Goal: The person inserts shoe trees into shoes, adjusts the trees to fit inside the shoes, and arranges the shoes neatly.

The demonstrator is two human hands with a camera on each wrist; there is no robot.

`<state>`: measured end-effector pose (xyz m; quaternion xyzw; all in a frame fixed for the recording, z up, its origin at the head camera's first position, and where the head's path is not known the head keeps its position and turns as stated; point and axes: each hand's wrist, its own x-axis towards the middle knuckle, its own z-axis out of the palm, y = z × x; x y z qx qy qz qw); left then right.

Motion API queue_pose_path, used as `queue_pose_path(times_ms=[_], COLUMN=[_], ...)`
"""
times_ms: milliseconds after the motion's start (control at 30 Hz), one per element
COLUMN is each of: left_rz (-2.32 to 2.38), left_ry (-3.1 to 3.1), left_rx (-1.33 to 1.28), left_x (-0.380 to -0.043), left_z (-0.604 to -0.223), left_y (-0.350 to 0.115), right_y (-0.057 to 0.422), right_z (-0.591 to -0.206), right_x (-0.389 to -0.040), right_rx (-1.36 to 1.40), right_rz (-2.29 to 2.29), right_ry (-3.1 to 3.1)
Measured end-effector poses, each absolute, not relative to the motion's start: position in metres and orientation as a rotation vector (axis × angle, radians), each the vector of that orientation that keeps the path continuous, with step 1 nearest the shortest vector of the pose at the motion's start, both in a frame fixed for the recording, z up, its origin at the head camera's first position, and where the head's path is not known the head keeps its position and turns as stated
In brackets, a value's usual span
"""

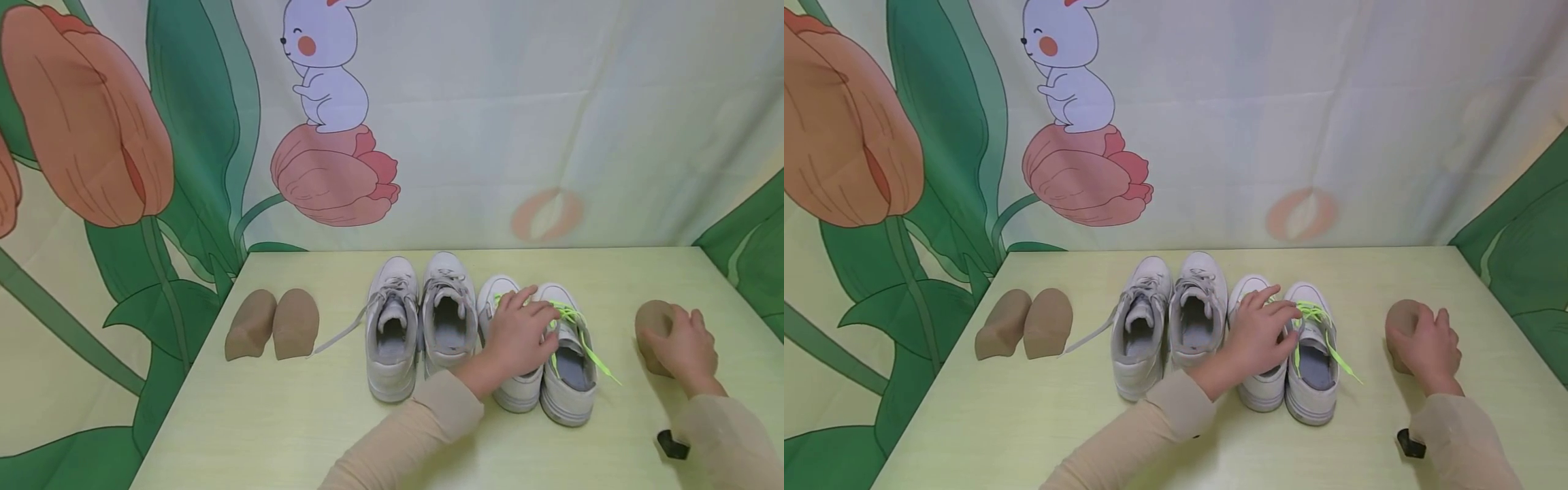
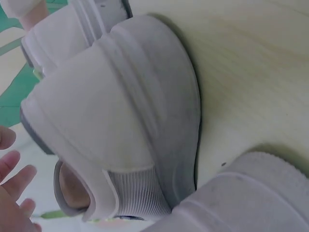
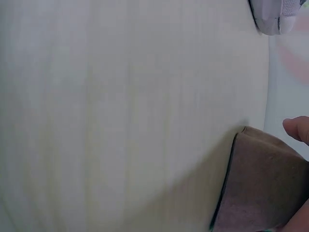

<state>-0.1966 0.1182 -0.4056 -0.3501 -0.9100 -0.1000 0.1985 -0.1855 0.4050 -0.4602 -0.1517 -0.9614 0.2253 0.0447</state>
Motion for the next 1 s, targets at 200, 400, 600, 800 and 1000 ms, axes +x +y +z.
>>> queue_pose_path(times_ms=[200, 400, 600, 800, 1000], left_rz=[-0.261, -0.256, -0.219, -0.146, -0.241], left_ry=[-2.474, -2.418, -2.585, -2.716, -2.779], left_rx=[-1.006, -1.142, -1.168, -1.086, -0.923], left_x=[-0.193, -0.191, -0.191, -0.193, -0.197], left_z=[-0.408, -0.41, -0.41, -0.417, -0.419], left_y=[0.123, 0.127, 0.13, 0.132, 0.131], right_y=[0.407, 0.408, 0.408, 0.407, 0.409], right_z=[-0.465, -0.464, -0.465, -0.464, -0.465], right_x=[-0.184, -0.185, -0.184, -0.182, -0.182], right_rx=[-0.453, -0.477, -0.45, -0.434, -0.432], right_rz=[0.687, 0.7, 0.681, 0.662, 0.633], right_ry=[-2.939, -2.969, -3.008, -3.024, -3.025])
